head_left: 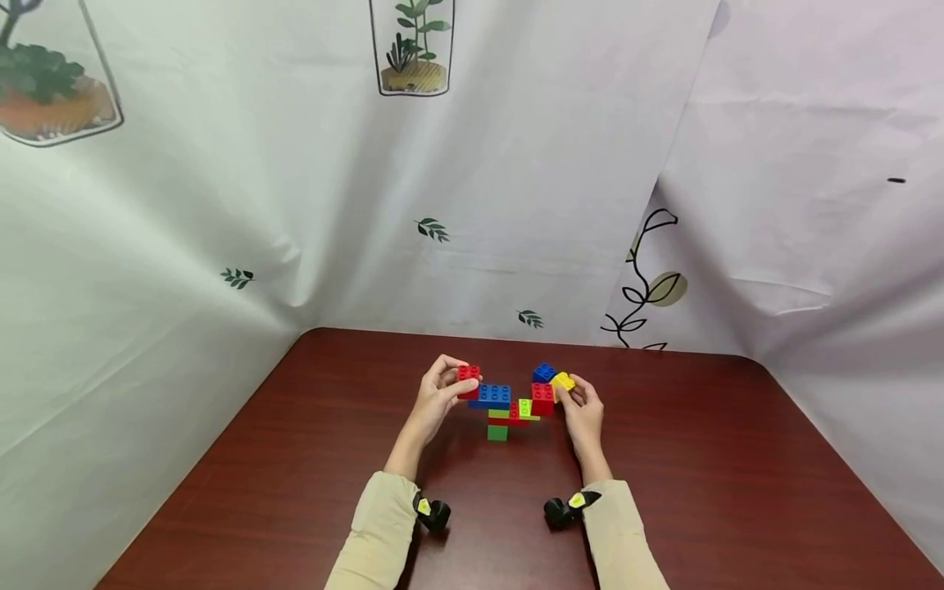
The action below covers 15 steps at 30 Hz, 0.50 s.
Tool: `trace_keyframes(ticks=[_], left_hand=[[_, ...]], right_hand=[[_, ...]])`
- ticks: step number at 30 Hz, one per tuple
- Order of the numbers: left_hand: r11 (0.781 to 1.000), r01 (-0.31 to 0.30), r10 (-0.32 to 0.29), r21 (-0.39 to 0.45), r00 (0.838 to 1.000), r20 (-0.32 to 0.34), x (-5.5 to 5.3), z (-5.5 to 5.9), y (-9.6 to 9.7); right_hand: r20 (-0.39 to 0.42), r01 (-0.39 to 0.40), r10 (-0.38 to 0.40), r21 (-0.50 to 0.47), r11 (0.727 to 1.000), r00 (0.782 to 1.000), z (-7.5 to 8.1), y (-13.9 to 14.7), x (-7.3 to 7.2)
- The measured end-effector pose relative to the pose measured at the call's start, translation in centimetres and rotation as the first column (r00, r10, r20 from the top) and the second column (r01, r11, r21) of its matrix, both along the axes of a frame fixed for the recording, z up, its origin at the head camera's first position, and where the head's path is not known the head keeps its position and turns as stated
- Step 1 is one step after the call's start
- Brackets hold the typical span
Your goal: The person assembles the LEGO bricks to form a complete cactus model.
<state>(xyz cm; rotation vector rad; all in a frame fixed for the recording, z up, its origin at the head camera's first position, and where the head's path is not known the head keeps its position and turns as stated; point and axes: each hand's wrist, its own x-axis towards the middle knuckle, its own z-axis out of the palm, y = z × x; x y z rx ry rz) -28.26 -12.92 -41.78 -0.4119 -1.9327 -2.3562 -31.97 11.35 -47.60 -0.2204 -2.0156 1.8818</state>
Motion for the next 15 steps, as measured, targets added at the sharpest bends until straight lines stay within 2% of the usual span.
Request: trace_keyframes(ticks=[15], left_hand=[[1.000,-0.003,0.003,-0.008,1.000,0.005,0.2,0.3,-0.1]], right_hand=[[-0.015,-0.041,0.041,-0.022,0.999,0.999,1.1,0.0,0.2]])
